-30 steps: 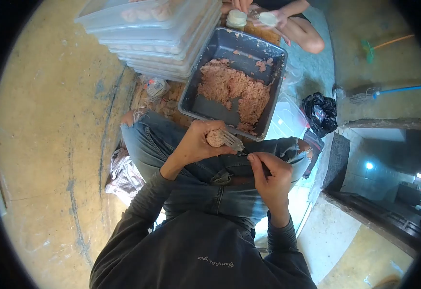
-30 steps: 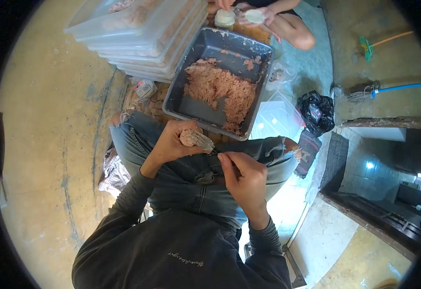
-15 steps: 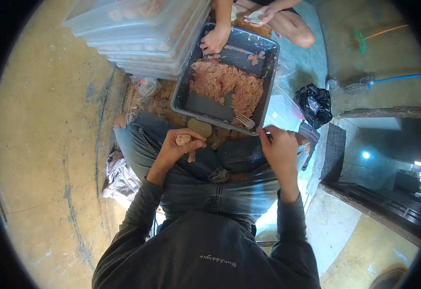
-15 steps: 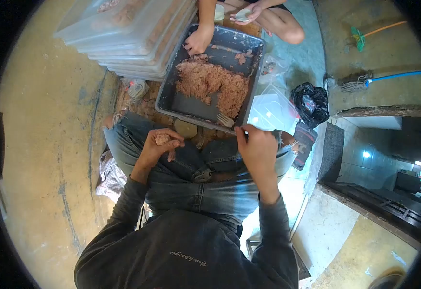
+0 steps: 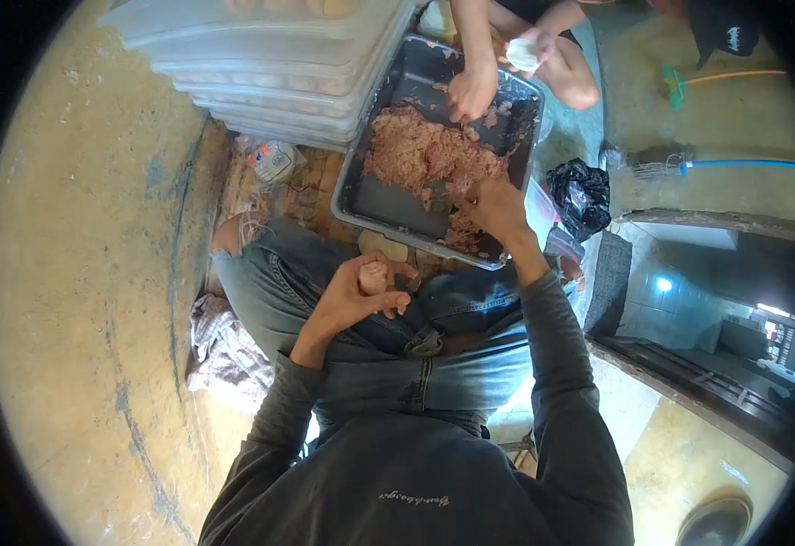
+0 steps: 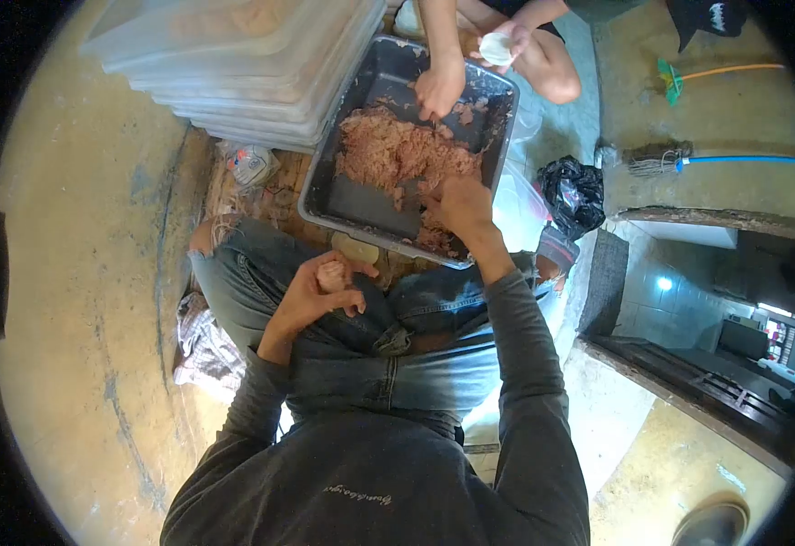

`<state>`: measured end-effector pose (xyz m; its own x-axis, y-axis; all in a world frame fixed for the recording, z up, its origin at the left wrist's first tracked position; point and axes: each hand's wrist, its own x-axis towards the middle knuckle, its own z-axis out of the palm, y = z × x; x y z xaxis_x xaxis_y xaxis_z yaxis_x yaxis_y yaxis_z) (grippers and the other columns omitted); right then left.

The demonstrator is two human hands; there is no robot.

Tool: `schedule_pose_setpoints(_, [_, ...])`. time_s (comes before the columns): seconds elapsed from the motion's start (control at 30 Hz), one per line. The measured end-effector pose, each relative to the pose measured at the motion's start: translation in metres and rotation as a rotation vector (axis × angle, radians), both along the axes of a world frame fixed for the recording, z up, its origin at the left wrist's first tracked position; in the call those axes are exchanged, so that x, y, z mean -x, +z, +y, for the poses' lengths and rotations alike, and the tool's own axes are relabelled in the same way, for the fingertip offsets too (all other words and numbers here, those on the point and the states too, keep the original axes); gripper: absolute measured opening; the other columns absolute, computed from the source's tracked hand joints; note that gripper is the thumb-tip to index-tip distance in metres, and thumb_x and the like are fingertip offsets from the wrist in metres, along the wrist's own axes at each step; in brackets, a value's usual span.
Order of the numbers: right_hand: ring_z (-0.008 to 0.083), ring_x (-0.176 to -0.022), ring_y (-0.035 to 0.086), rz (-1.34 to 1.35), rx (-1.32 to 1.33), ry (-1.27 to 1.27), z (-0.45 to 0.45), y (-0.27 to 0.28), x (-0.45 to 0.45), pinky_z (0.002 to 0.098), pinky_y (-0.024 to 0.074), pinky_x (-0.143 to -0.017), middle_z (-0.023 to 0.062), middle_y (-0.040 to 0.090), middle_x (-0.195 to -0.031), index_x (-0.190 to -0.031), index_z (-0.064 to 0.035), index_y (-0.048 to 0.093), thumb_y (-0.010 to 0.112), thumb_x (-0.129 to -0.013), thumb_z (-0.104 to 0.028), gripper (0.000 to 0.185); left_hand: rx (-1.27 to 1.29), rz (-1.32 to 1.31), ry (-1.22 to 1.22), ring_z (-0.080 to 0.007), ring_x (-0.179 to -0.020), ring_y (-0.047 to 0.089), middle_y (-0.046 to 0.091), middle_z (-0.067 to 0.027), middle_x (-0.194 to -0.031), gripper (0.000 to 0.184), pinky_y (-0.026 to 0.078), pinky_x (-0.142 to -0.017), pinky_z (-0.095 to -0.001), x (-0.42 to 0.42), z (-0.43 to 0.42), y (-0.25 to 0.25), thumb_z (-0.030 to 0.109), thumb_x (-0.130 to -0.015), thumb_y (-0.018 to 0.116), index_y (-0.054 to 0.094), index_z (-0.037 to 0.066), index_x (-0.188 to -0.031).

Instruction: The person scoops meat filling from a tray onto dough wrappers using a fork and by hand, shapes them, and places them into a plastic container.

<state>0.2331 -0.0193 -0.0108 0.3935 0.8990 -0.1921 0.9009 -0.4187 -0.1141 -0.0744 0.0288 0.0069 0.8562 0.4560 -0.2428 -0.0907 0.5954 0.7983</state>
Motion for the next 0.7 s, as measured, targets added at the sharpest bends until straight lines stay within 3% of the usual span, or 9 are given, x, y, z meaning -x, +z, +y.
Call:
schedule_pose_setpoints(0.1, [0.0403,-0.072,0.071,0.091,-0.175,0.109,-0.02,0.023,0.001,0.0471,0.0555,-0.067,0.0212,0.072,-0.077,-0.081,-0.0023,0.078,0.074,-0.09,-0.042,0.04,-0.078,0.172,-0.017,-0.015,-0.078,0.072,0.073,-0.0184,-0.113,0.015,0.06,-0.062,-0.0283,-0.007,-0.003,0.001,-0.002,-0.089,0.078,0.063,0.0,-0.094])
schedule_pose_setpoints(0.23, [0.0235,-0.055,0.066,0.375,-0.341,0.067,-0.052,0.106,0.021,0.0343,0.0486,-0.054,0.0157,0.071,-0.07,-0.088,-0.0002,0.079,0.079,-0.089,-0.018,0.017,-0.238,0.126,0.025,-0.0106,-0.075,0.067,0.074,-0.01,-0.096,0.021,0.054,-0.062,-0.0252,-0.01,0.001,0.013,-0.001,-0.085,0.083,0.067,0.001,-0.099])
schedule_pose_setpoints(0.33, [0.017,-0.053,0.064,0.52,-0.326,0.029,-0.077,0.153,0.047,0.0288,0.0461,-0.052,0.0129,0.072,-0.071,-0.089,0.001,0.079,0.08,-0.087,-0.009,0.01,-0.444,0.109,0.046,-0.0083,-0.073,0.064,0.072,-0.005,-0.088,0.025,0.052,-0.064,-0.0245,-0.02,0.002,0.012,0.004,-0.081,0.088,0.07,0.002,-0.098])
schedule_pose_setpoints(0.37, [0.017,-0.053,0.064,0.518,-0.332,0.03,-0.085,0.16,0.055,0.0288,0.0461,-0.052,0.0129,0.072,-0.071,-0.089,0.001,0.079,0.08,-0.087,-0.009,0.01,-0.555,0.072,0.068,-0.0068,-0.073,0.063,0.072,-0.002,-0.086,0.027,0.052,-0.066,-0.0247,-0.024,0.0,0.011,0.009,-0.079,0.091,0.07,0.003,-0.096])
schedule_pose_setpoints(0.47, [0.0187,-0.054,0.065,0.628,-0.419,0.035,-0.099,0.169,0.076,0.0293,0.0473,-0.052,0.0124,0.074,-0.074,-0.089,0.0015,0.078,0.082,-0.084,-0.006,0.009,-0.564,-0.004,0.079,-0.0058,-0.074,0.063,0.07,-0.0004,-0.081,0.028,0.051,-0.068,-0.025,-0.037,-0.005,0.031,0.01,-0.077,0.092,0.068,0.005,-0.09])
schedule_pose_setpoints(0.6, [0.0213,-0.054,0.065,0.45,-0.506,0.169,-0.107,0.174,0.087,0.0313,0.0485,-0.051,0.0131,0.074,-0.075,-0.087,0.0017,0.077,0.082,-0.084,-0.006,0.009,-0.525,-0.01,0.057,-0.0054,-0.075,0.062,0.069,0.0004,-0.079,0.03,0.051,-0.068,-0.0247,-0.043,-0.009,0.037,0.011,-0.076,0.093,0.065,0.005,-0.086])
schedule_pose_setpoints(0.67, [0.0284,-0.057,0.067,0.34,-0.454,0.103,-0.116,0.191,0.092,0.0372,0.0496,-0.052,0.0118,0.073,-0.074,-0.082,-0.0019,0.077,0.081,-0.086,-0.015,0.015,-0.635,0.078,0.044,-0.0052,-0.075,0.062,0.069,0.0007,-0.079,0.031,0.05,-0.068,-0.0241,-0.039,-0.008,0.036,0.008,-0.074,0.093,0.064,0.004,-0.084])
schedule_pose_setpoints(0.7, [0.0297,-0.056,0.066,0.435,-0.518,0.038,-0.118,0.193,0.096,0.0389,0.0488,-0.051,0.0117,0.072,-0.073,-0.083,-0.0019,0.077,0.08,-0.087,-0.016,0.015,-0.648,0.082,0.041,-0.0052,-0.075,0.062,0.069,0.0007,-0.079,0.031,0.05,-0.068,-0.0241,-0.039,-0.009,0.038,0.008,-0.074,0.093,0.064,0.004,-0.084])
